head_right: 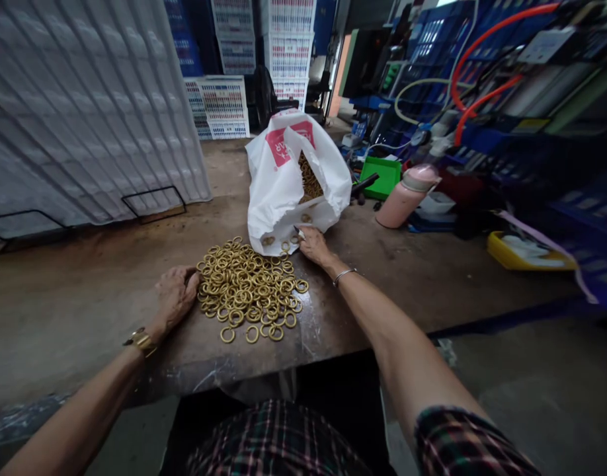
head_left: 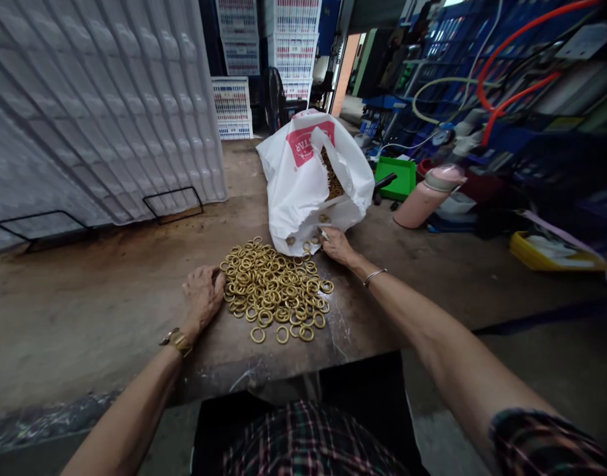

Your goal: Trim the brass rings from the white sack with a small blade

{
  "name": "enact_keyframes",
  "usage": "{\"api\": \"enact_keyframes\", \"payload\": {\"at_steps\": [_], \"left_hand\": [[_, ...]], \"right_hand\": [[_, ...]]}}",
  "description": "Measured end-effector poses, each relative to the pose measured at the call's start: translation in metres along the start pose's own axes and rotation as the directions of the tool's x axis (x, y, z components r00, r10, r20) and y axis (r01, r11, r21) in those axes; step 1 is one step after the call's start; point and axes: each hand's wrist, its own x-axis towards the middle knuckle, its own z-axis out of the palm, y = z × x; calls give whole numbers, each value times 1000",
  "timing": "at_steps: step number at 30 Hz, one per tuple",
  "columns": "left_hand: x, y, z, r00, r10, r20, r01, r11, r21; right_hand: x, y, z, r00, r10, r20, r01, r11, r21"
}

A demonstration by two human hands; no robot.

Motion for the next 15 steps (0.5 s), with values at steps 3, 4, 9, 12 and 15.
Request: {"api": "enact_keyframes", "payload": {"at_steps": [3, 4, 9, 12, 15], "left_hand": [[0, -4, 2, 1000, -1, -21, -1, 999, -48], [0, -5, 3, 1000, 2, -29, -4, 998, -70], [0, -11, 5, 997, -3, -84, -13, 982, -190], [-2, -15, 6, 992, -19, -122, -14, 964, -267], [-8, -16, 5, 983, -77, -168, 1, 912, -411]], "right_hand": [[-32, -15, -12, 996, 1, -86, -4, 999, -38], [-44, -21, -17, 990, -20, -136, 12, 998, -54], [-115, -62, -36, 960, -96, -261, 93, 995, -24], [-157, -89, -39, 967, -159, -200, 186, 975, 121], [-187, -115, -36, 986, -130, -101, 147, 973, 178]]}}
